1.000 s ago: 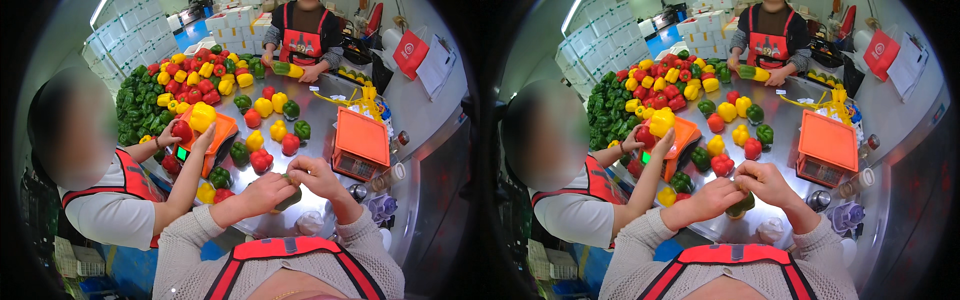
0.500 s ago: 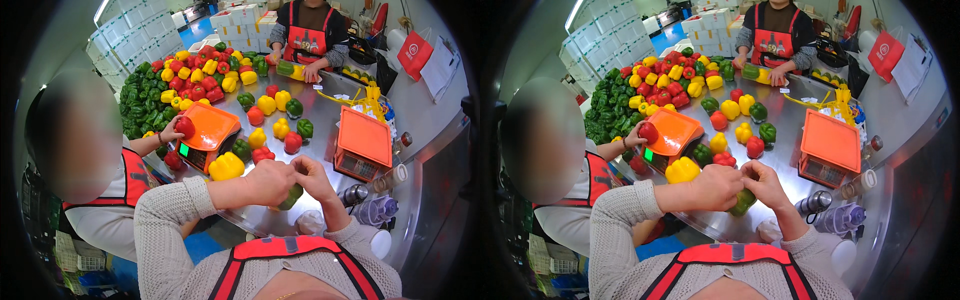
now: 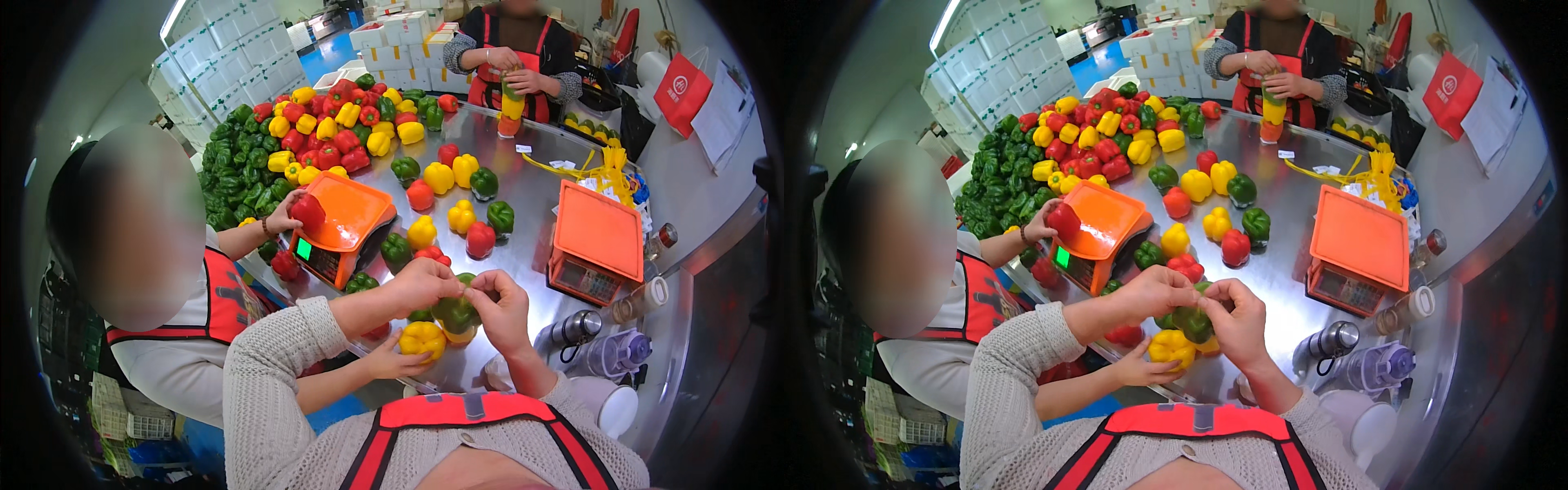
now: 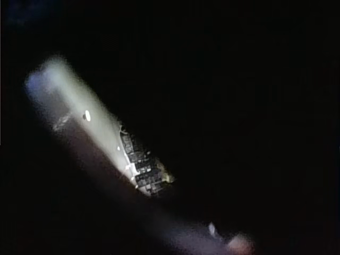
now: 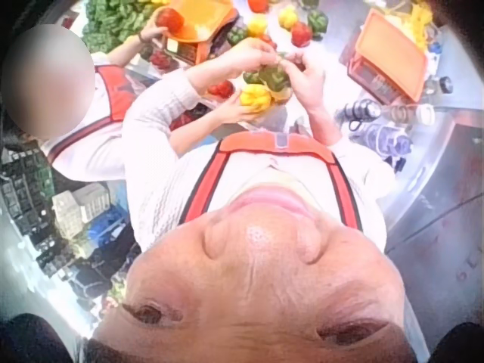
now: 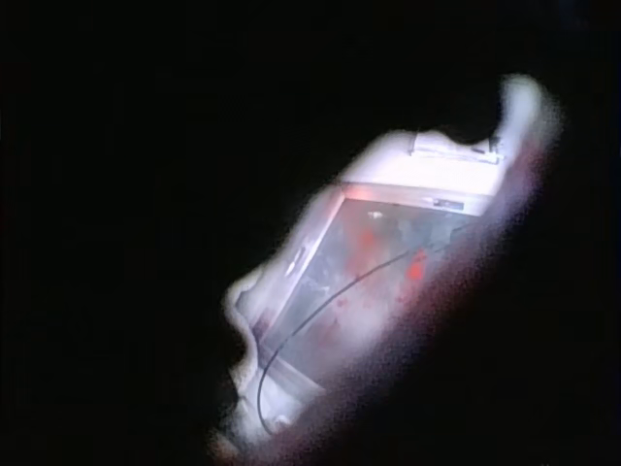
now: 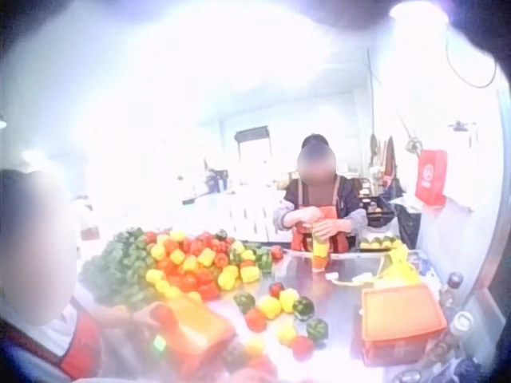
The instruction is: The person assembles colorful bell pepper skewers by hand, stacking green, yellow, and red peppers vertically and securing them with rubber bands. The person also applies labels to the finished skewers and places them on the table.
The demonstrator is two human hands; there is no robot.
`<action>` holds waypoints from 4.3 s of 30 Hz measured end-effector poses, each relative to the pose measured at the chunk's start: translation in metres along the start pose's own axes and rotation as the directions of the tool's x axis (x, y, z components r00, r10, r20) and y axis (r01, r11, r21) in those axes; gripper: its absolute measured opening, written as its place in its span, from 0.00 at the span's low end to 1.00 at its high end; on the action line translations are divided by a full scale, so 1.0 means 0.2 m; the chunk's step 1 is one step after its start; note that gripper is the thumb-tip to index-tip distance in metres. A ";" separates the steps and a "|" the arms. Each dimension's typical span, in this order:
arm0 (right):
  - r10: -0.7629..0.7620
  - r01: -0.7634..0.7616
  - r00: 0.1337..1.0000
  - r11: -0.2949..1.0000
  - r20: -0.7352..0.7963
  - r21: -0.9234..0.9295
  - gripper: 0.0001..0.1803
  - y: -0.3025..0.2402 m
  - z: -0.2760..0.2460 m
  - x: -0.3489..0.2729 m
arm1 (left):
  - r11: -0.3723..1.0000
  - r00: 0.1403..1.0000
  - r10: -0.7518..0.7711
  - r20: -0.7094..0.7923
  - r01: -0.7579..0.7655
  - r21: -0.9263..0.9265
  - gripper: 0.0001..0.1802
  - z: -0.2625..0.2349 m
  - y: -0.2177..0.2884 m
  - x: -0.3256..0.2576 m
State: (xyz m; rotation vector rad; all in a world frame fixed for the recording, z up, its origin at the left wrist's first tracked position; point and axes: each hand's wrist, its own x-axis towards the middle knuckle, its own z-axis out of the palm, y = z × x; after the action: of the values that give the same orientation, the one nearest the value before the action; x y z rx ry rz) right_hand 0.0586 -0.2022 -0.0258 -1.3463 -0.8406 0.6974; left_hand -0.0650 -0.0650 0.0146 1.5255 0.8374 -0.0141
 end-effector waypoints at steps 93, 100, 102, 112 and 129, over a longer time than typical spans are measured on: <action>0.017 -0.076 0.912 0.989 0.411 0.128 0.07 0.12 -0.15 0.22 | 0.638 0.567 0.767 -0.301 -0.626 0.449 0.09 0.21 -0.24 -0.01; -0.025 -0.071 0.920 0.970 0.392 0.230 0.05 0.05 -0.14 0.19 | 0.619 0.544 0.783 -0.300 -0.643 0.450 0.08 0.23 -0.25 -0.01; -0.010 -0.082 0.930 0.969 0.369 0.233 0.04 0.05 -0.14 0.17 | 0.630 0.539 0.777 -0.326 -0.657 0.415 0.08 0.24 -0.26 -0.01; -0.471 0.545 0.827 0.804 0.306 -0.238 0.05 0.07 -0.09 0.15 | 0.620 0.508 0.784 -0.356 -0.666 0.414 0.06 0.27 -0.28 0.02; 0.096 -0.215 0.923 0.932 0.374 0.293 0.35 0.44 -0.15 0.33 | 0.773 0.802 0.462 -0.379 -0.574 -0.270 0.55 0.21 -0.57 0.19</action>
State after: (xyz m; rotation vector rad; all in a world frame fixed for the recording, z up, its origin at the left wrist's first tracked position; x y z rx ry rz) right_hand 0.1222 -0.1539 -0.1063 -1.0039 -0.8572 1.1805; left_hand -0.0758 -0.0945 -0.1084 1.3605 0.5658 0.7694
